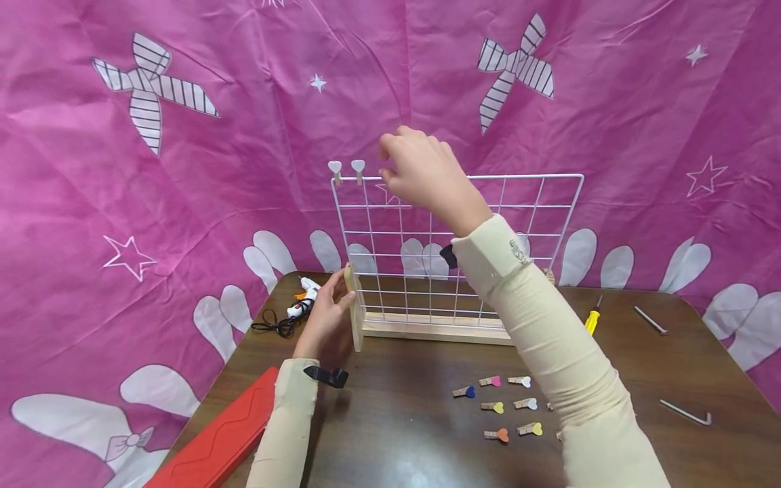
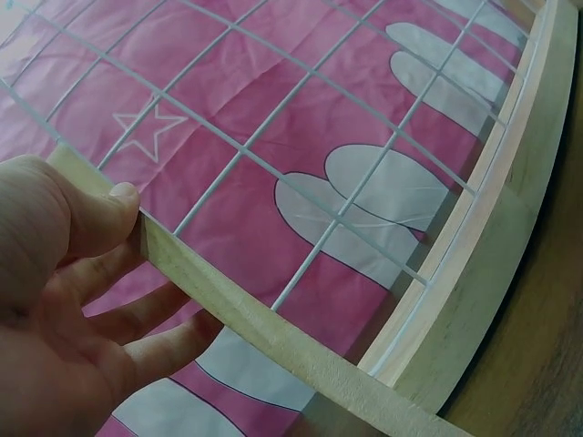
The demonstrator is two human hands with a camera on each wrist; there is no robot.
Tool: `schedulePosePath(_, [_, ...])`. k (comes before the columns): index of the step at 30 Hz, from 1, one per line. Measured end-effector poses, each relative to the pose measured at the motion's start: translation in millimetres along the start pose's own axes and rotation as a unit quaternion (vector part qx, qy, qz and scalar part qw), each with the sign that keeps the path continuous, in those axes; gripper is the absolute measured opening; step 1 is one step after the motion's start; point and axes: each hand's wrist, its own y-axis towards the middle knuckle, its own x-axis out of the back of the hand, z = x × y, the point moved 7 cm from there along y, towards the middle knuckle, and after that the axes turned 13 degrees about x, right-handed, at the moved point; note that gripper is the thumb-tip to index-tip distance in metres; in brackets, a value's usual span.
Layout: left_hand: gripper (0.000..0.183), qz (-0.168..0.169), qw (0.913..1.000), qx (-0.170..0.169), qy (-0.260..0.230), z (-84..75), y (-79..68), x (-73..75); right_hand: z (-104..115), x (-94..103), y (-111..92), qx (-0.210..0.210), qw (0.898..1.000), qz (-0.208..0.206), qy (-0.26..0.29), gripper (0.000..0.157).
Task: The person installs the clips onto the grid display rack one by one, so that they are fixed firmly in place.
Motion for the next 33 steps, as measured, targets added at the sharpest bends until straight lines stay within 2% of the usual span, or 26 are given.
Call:
schedulePosePath(7, [0.051,-0.003,0.9999,0.011,-0.004,1.9,0.7,-0.6,-3,-5.7,-38,0.047,0.999,-0.016,0.022,0.011])
schedulePosePath(12, [0.052,-0.001,0.9999,0.009,0.004,2.6,1.2,-2.0,-4,-22.8,-71,0.092,0.995,-0.002,0.036,0.010])
schedulePosePath(20, [0.051,-0.007,0.9999,0.001,0.008,-0.3,0.0,-0.8,-11,-49.6,-123,0.115,0.991,0.018,0.061,0.006])
schedulePosePath(24, [0.051,-0.005,1.0000,0.000,0.007,-0.9,-0.2,-1.1,-23,-69.2,-154,0.105,0.991,0.043,0.066,0.005])
schedulePosePath(33, [0.050,-0.013,0.9999,-0.010,0.000,-1.6,-0.2,-1.2,-52,-121.0,-230,0.032,0.987,0.125,0.091,0.007])
